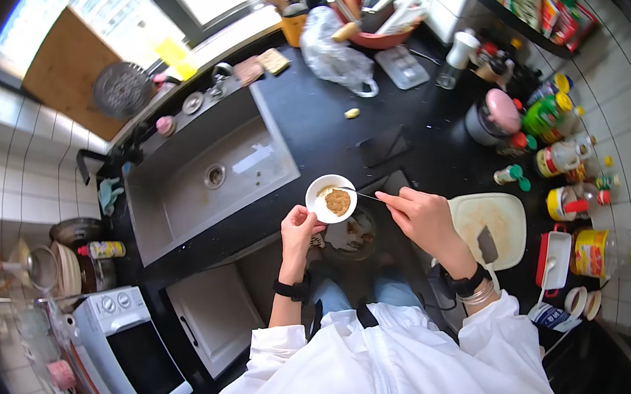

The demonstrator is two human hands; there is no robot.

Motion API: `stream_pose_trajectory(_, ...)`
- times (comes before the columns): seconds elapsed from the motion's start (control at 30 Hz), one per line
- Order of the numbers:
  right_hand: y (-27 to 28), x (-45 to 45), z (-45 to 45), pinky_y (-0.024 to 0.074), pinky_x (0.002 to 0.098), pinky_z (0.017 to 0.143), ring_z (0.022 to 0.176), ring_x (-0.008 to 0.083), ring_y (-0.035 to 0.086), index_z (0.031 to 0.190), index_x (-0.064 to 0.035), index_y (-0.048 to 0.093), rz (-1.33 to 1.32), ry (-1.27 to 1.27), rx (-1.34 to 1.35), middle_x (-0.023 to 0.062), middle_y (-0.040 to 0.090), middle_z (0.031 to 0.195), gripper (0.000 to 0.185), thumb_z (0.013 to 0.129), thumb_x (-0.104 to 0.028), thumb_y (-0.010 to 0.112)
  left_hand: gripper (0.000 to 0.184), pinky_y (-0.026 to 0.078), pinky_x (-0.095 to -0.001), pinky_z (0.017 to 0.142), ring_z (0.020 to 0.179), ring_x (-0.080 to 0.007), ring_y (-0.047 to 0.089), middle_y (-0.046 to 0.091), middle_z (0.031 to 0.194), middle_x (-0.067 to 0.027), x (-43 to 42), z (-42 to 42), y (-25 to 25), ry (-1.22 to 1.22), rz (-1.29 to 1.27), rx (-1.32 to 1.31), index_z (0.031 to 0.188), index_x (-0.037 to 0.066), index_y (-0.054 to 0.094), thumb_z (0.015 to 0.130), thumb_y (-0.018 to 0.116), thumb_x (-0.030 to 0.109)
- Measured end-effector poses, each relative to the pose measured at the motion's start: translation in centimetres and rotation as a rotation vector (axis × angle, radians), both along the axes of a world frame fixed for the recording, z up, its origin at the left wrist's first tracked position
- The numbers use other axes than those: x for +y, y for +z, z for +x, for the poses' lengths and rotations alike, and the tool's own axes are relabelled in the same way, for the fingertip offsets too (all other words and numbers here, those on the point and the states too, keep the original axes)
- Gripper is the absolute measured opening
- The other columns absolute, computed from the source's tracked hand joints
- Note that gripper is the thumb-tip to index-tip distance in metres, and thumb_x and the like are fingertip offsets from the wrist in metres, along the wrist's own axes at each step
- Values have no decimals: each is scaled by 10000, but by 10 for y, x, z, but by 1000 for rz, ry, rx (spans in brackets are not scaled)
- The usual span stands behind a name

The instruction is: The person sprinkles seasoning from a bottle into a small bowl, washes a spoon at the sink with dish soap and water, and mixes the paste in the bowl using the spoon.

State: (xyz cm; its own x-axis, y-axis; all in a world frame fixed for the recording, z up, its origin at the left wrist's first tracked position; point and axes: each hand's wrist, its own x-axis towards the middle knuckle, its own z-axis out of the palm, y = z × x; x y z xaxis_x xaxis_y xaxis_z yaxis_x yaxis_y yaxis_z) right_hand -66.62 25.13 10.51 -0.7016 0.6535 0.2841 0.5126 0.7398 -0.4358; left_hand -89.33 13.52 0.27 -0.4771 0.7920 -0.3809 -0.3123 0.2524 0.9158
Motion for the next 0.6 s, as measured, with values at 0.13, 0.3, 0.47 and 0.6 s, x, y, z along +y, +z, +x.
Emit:
stream_pose_trajectory(0.13, 2, -14, -89, 463, 319, 512, 602, 180, 586, 923, -164, 684, 170, 182, -127, 16, 531, 692, 149, 779, -140, 653, 66, 544, -270, 715, 771, -140, 644, 611, 831, -53, -35, -56, -6, 106, 76, -57, 870, 41, 519, 910, 539, 89)
stream_pose_trajectory(0.3, 8, -36, -195, 457, 302, 511, 603, 160, 567, 914, -159, 684, 231, 265, -164, 8, 502, 691, 155, 767, -120, 653, 100, 533, -258, 696, 755, -149, 650, 614, 827, -62, -60, -135, -7, 191, 140, -140, 836, 30, 502, 900, 568, 68)
stream_pose_trajectory(0.47, 7, -48, -274, 467, 294, 529, 633, 156, 580, 940, -166, 692, 248, 344, -231, 12, 521, 736, 222, 737, -86, 652, 127, 527, -257, 705, 759, -156, 650, 606, 819, -61, -78, -202, -10, 228, 155, -196, 825, 30, 489, 902, 578, 80)
stream_pose_trajectory(0.6, 5, -56, -309, 474, 291, 541, 649, 158, 590, 949, -162, 696, 208, 376, -256, 18, 532, 754, 236, 737, -71, 648, 137, 524, -255, 710, 756, -148, 644, 598, 816, -56, -87, -239, -14, 242, 158, -174, 815, 29, 485, 890, 593, 67)
